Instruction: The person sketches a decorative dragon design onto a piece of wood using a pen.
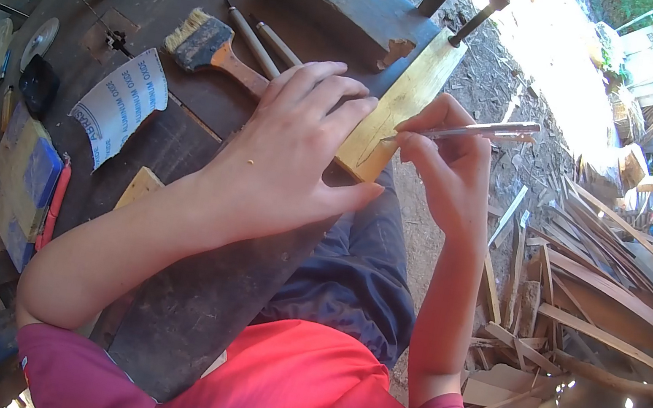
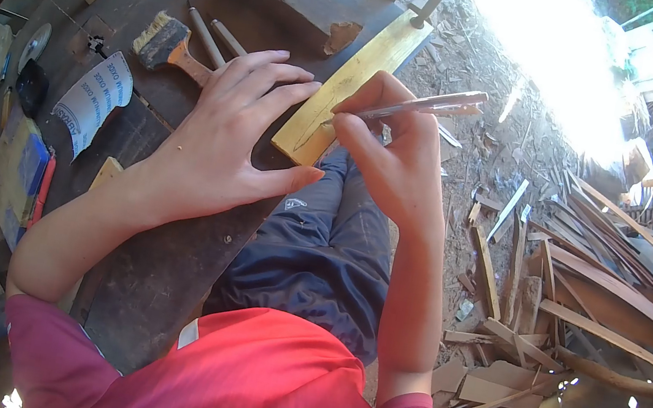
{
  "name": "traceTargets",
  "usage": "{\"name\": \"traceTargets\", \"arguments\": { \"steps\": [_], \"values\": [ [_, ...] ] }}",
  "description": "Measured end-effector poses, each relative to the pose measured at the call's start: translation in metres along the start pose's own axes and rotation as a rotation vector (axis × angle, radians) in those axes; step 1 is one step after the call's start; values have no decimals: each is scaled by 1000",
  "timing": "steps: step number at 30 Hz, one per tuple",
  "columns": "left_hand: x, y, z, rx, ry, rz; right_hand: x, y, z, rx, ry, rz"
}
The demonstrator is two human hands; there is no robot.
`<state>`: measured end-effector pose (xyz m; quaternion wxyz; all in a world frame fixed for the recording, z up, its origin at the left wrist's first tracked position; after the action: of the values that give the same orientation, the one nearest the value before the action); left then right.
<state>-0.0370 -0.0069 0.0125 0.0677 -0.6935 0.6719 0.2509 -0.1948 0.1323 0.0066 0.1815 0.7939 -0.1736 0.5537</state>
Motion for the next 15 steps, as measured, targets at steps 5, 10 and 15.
{"name": "traceTargets", "arguments": {
  "steps": [5,10,15],
  "values": [
    [0,0,0,3,0,-4,1,0,-1,-5,11,-11],
    [0,0,0,7,5,-7,0,1,-3,-10,3,-14],
    [0,0,0,9,3,-5,-1,1,-2,-6,-6,-23]
  ]
}}
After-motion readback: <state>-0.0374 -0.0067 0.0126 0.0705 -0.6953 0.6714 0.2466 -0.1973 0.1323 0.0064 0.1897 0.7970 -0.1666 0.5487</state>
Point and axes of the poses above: each hand's wrist, its own y-axis towards the middle knuckle, its own z-axis out of the palm, x = y × z, the point moved 4 cm from there along y, towards the middle knuckle, and after that the axes turned 10 degrees about x, right-handed, at the moved point
